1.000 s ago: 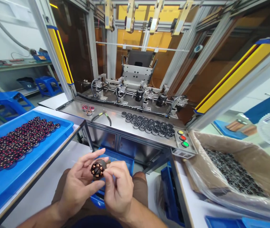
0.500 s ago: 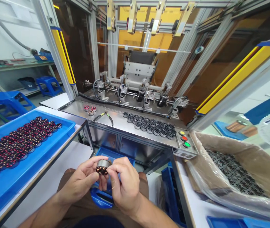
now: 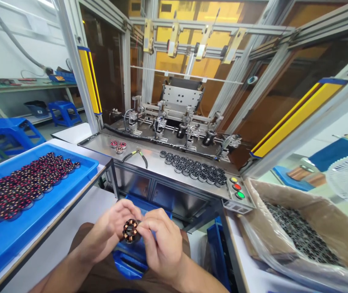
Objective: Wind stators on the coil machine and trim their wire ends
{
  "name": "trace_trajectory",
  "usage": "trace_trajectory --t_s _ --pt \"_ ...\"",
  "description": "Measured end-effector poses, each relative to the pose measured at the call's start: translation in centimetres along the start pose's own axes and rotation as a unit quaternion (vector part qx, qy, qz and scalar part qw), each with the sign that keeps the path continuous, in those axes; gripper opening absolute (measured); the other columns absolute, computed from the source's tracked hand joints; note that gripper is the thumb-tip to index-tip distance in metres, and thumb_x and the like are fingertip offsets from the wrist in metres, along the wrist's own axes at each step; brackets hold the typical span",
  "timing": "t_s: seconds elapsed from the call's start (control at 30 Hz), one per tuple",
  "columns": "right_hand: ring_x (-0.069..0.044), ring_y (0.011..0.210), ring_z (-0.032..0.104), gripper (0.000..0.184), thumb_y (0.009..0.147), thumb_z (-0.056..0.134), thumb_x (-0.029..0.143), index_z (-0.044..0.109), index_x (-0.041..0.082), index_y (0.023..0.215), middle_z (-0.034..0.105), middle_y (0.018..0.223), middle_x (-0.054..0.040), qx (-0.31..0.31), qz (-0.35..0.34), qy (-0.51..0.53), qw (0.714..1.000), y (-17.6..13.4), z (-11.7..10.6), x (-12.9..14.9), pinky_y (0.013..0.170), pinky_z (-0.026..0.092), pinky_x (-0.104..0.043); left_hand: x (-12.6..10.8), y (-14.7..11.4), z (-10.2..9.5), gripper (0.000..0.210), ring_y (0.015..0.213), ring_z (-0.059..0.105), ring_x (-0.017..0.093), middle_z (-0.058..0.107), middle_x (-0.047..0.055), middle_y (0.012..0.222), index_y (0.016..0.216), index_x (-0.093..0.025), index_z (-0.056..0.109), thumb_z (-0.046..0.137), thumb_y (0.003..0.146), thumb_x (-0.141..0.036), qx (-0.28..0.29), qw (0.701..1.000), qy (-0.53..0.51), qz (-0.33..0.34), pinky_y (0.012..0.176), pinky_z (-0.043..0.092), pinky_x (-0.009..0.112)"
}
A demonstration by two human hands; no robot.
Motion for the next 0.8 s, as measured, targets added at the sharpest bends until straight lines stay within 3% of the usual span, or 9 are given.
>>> trace_trajectory --t_s 0.07,0.17,0.27,0.4,0.47,0.57,0.63,0.73,0.8 --pt "-0.016 0.073 0.064 0.020 0.090 0.050 0.001 0.058 0.019 0.097 0.066 0.078 -0.0047 0.023 -0.040 -0.015 0.999 0.1 -0.3 -0.1 0.058 0.056 -0.025 0.7 0.0 0.0 0.045 0.065 0.071 0.015 0.071 0.005 0.075 0.096 -0.015 0.060 0.069 0.081 -0.056 0.077 0.994 0.005 -0.082 0.056 0.052 0.019" --pt "-0.015 0.071 0.063 0.018 0.091 0.052 0.002 0.058 0.018 0.098 0.065 0.076 -0.0043 0.037 -0.070 -0.039 0.996 0.2 -0.5 0.0 0.057 0.055 -0.025 1.1 -0.3 -0.1 0.031 0.058 0.071 0.014 0.072 0.003 0.071 0.101 -0.017 0.055 0.064 0.090 -0.045 0.113 0.990 0.009 -0.085 0.048 0.048 0.015" --pt "-0.015 0.067 0.062 0.015 0.092 0.053 0.005 0.059 0.019 0.092 0.062 0.073 -0.0029 0.016 -0.019 -0.055 0.998 0.4 -0.4 0.1 0.055 0.052 -0.025 0.7 -0.5 -0.1 0.025 0.071 0.074 0.013 0.071 0.002 0.085 0.105 -0.020 0.056 0.072 0.086 -0.028 0.062 0.998 0.020 -0.021 0.059 0.053 0.016" --pt "-0.013 0.064 0.060 0.018 0.094 0.052 0.009 0.059 0.019 0.079 0.061 0.072 -0.0020 -0.013 0.085 -0.014 0.996 0.6 0.1 0.1 0.056 0.050 -0.025 -0.4 -0.6 0.2 0.030 0.093 0.071 0.015 0.066 0.003 0.111 0.097 -0.022 0.064 0.083 0.074 -0.023 0.035 0.998 0.013 0.056 0.077 0.057 0.022" --pt "-0.013 0.064 0.060 0.019 0.094 0.052 0.010 0.058 0.019 0.078 0.060 0.072 -0.0019 -0.012 0.094 0.011 0.995 0.7 0.3 -0.1 0.056 0.050 -0.025 -0.9 -0.6 0.3 0.033 0.107 0.067 0.019 0.066 0.004 0.112 0.095 -0.023 0.065 0.086 0.071 -0.028 0.038 0.996 -0.005 0.080 0.089 0.055 0.028" --pt "-0.014 0.066 0.061 0.015 0.092 0.053 0.008 0.058 0.019 0.083 0.061 0.073 -0.0021 0.003 0.052 0.021 0.998 0.7 0.3 -0.2 0.056 0.051 -0.025 -1.0 -0.5 0.3 0.046 0.123 0.060 0.025 0.070 0.005 0.108 0.104 -0.025 0.064 0.088 0.067 -0.038 0.019 0.994 -0.040 0.098 0.097 0.052 0.034" --pt "-0.015 0.068 0.062 0.015 0.090 0.055 0.005 0.059 0.020 0.089 0.063 0.074 -0.0025 0.023 0.012 0.008 1.000 0.6 0.1 -0.2 0.057 0.052 -0.025 -0.5 -0.4 0.1 0.050 0.110 0.066 0.022 0.071 0.008 0.107 0.106 -0.021 0.064 0.086 0.068 -0.044 -0.004 0.998 -0.043 0.052 0.089 0.055 0.029" --pt "-0.016 0.071 0.064 0.019 0.089 0.055 0.003 0.060 0.019 0.096 0.065 0.076 -0.0039 0.046 -0.028 -0.015 0.998 0.4 -0.3 -0.1 0.058 0.055 -0.025 0.8 -0.4 0.1 0.045 0.073 0.072 0.015 0.073 0.007 0.083 0.097 -0.014 0.063 0.078 0.076 -0.050 0.032 0.996 -0.032 -0.072 0.065 0.056 0.022" --pt "-0.016 0.071 0.064 0.019 0.089 0.054 0.002 0.060 0.019 0.097 0.064 0.076 -0.0040 0.057 -0.040 -0.015 0.997 0.2 -0.6 -0.2 0.059 0.056 -0.025 1.2 -0.4 0.2 0.037 0.065 0.071 0.014 0.072 0.005 0.076 0.097 -0.014 0.061 0.077 0.079 -0.044 0.046 0.995 -0.016 -0.088 0.059 0.055 0.021"
Point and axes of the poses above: each hand's wrist, its own y-axis towards the middle knuckle, its own z-axis out of the palm, x = y × z, the point moved 2 cm from there along y, towards the middle knuckle
